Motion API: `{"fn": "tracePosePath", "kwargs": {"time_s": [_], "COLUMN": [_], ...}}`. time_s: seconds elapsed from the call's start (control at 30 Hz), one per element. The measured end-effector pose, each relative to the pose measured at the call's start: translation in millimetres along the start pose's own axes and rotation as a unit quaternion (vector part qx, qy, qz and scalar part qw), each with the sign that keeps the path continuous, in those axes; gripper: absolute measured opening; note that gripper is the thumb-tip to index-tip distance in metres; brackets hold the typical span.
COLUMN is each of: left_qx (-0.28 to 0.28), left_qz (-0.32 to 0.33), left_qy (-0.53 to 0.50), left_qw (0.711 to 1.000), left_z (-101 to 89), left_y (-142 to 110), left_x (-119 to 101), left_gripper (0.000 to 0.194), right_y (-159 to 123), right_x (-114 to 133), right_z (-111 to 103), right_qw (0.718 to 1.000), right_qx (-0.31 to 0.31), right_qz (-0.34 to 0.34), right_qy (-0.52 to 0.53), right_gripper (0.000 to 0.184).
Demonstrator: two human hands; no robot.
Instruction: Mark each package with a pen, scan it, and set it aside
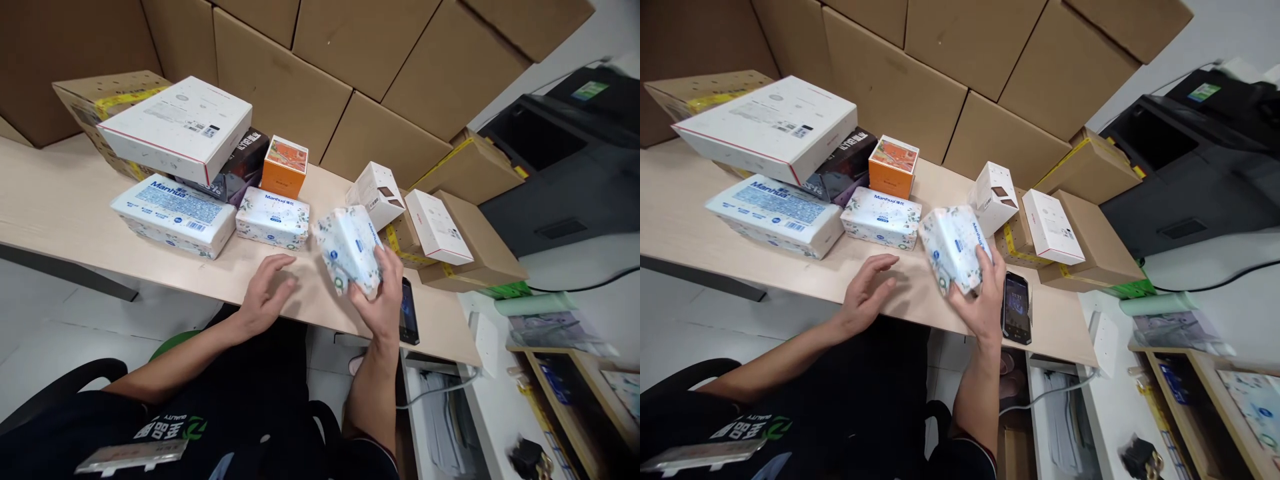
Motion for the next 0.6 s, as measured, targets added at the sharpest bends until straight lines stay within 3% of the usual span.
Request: {"fn": "tracePosePath", "kwargs": {"time_s": [0.1, 0.2, 0.27, 0.33, 0.47, 0.53, 0.6], "left_qx": [-0.073, -0.079, -0.066, -0.054, -0.021, -0.016, -0.024], "left_qz": [-0.047, -0.102, -0.134, -0.155, -0.127, -0.101, -0.073], "left_qy": [-0.100, -0.166, -0.173, -0.146, -0.068, -0.055, -0.065], "left_qw": [0.991, 0.978, 0.974, 0.976, 0.989, 0.993, 0.995], "left_z": [-13.9, -15.4, -13.9, -13.3, -10.8, -9.7, -10.2], "left_y": [-2, -3, -1, 1, 8, 10, 10], "left_x": [16, 31, 34, 30, 13, 8, 7], "left_gripper": [0.042, 0.045, 0.047, 0.048, 0.043, 0.040, 0.038], "right_y": [-24, -43, -52, -61, -82, -84, -76], "right_x": [15, 21, 13, 0, -13, -3, 7], "right_z": [4, 14, 15, 14, 23, 32, 35], "right_qw": [0.991, 0.976, 0.979, 0.983, 0.952, 0.938, 0.943], "right_qx": [0.086, 0.154, 0.150, 0.116, 0.095, 0.114, 0.101], "right_qz": [-0.090, -0.138, -0.096, 0.003, 0.202, 0.218, 0.192], "right_qy": [0.045, 0.065, 0.095, 0.140, 0.212, 0.246, 0.254], "right_gripper": [0.071, 0.069, 0.076, 0.077, 0.057, 0.056, 0.055]}}
Point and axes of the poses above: each hand's wrist, its own y-axis towards the middle knuckle, its own z-axis out of the palm, x = y × z, the point moved 7 cm from there along y, towards the middle knuckle, and after that the axes turned 15 degrees about -y, right-handed, at the moved point
